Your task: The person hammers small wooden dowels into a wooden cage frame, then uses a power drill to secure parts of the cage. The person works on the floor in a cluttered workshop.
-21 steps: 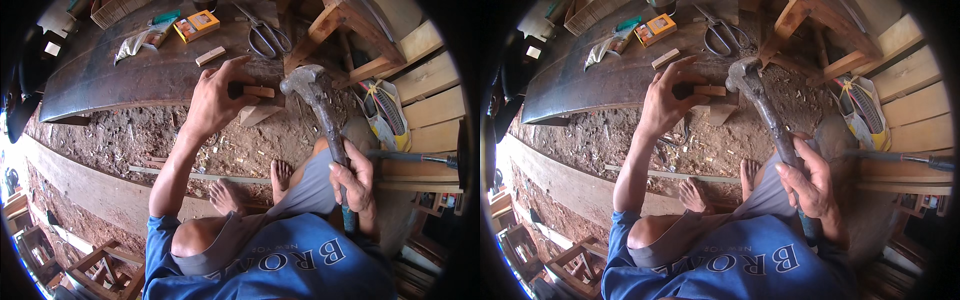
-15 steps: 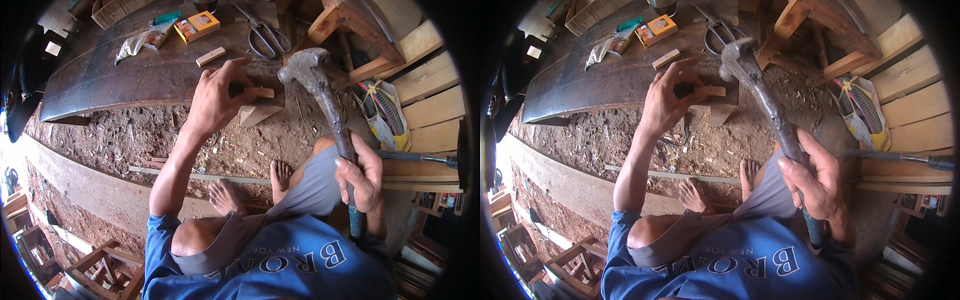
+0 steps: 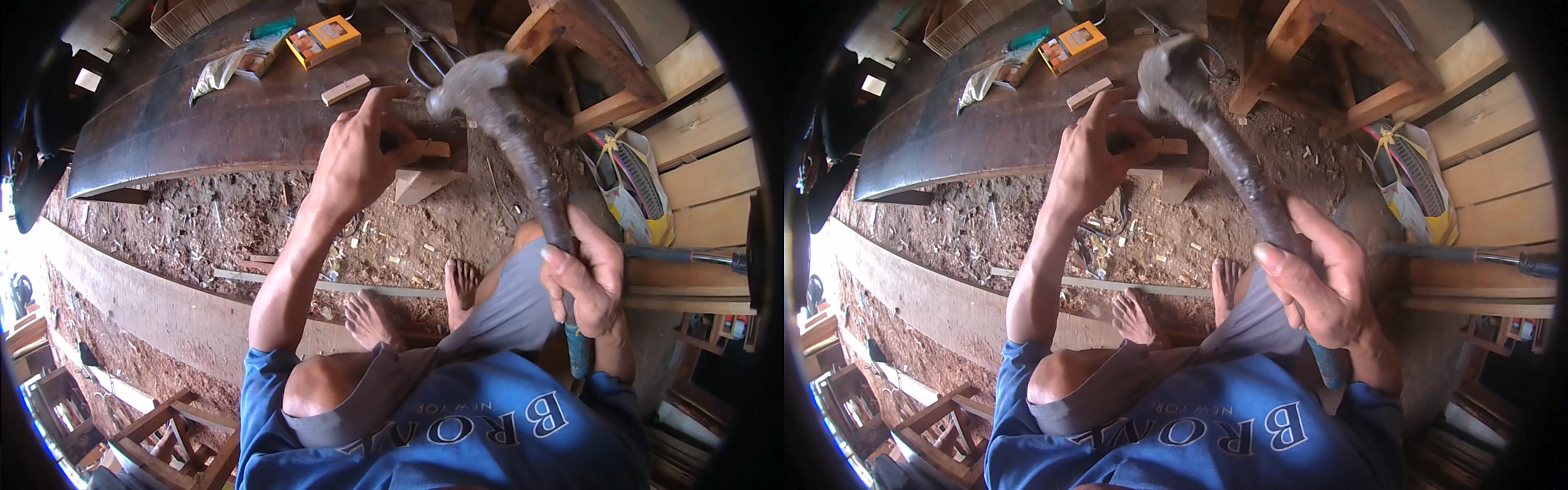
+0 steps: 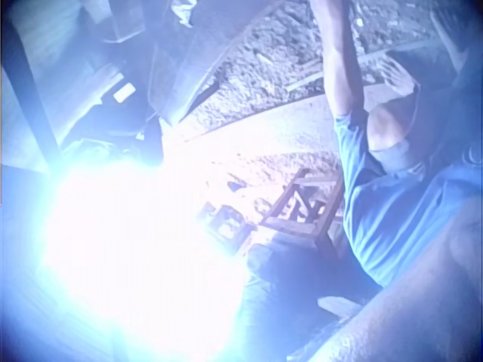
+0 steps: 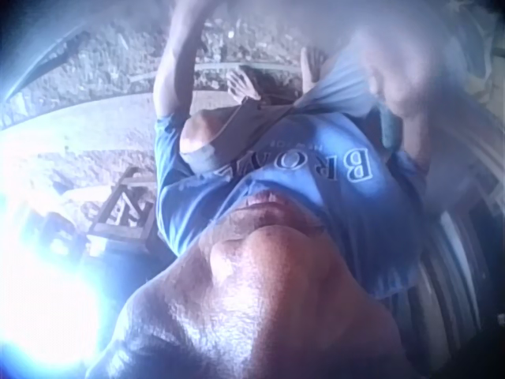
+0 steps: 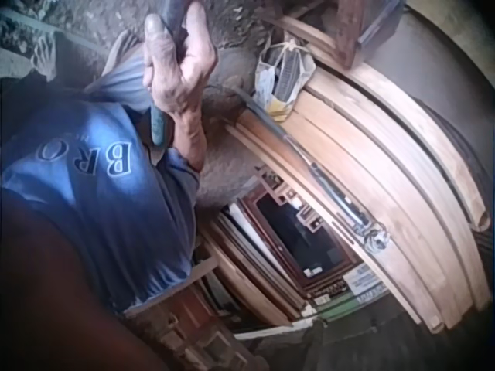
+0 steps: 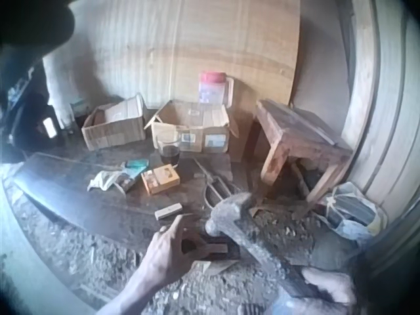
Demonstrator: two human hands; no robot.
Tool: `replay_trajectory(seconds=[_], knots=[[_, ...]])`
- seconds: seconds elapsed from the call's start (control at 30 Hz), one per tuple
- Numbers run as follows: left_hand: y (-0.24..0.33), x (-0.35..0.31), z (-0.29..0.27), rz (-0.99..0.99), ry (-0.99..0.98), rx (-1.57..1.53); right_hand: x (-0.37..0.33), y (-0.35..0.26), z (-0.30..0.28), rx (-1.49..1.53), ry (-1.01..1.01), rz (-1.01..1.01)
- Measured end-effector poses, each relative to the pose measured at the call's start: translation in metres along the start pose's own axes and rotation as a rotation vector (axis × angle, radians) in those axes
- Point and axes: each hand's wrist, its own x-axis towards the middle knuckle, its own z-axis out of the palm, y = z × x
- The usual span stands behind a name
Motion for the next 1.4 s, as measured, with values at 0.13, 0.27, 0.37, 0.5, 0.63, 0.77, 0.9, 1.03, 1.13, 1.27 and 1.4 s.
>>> replay_trajectory(seconds=[0.13, 0.27, 0.37, 0.5, 0.63, 0.77, 0.9, 1.03, 1.13, 1.27, 1.4], knots=[[0.001, 0.002, -0.003, -0.003, -0.007, 0.038, 0.008, 0.018, 0.003, 0.025, -0.009, -0.039], [-0.002, 0.002, -0.003, 0.018, -0.013, 0.082, 0.013, 0.03, 0.004, 0.062, 0.016, 0.027], [-0.003, 0.003, -0.002, -0.018, -0.02, 0.091, 0.008, 0.029, 0.007, 0.14, 0.095, -0.076], [-0.001, 0.003, -0.003, 0.009, -0.017, 0.023, 0.013, 0.023, 0.001, -0.075, 0.003, 0.158], [0.002, 0.002, -0.002, -0.02, -0.008, 0.005, 0.01, 0.02, 0.003, -0.068, -0.056, -0.055], [0.0, 0.002, -0.001, -0.012, -0.011, 0.034, 0.01, 0.022, 0.007, 0.029, 0.041, 0.014], [-0.003, 0.003, -0.001, -0.01, -0.016, 0.009, 0.01, 0.02, 0.001, -0.008, 0.016, 0.093], [-0.004, 0.003, -0.001, 0.007, -0.013, 0.079, 0.009, 0.02, 0.0, -0.019, 0.025, 0.064], [-0.003, 0.003, -0.001, 0.016, -0.008, 0.054, 0.01, 0.02, 0.001, -0.097, -0.003, 0.1], [-0.001, 0.002, -0.001, -0.015, -0.012, 0.017, 0.01, 0.019, 0.003, -0.088, -0.001, 0.036], [0.0, 0.003, -0.002, 0.02, -0.005, 0.03, 0.011, 0.015, -0.001, -0.084, -0.004, 0.128]])
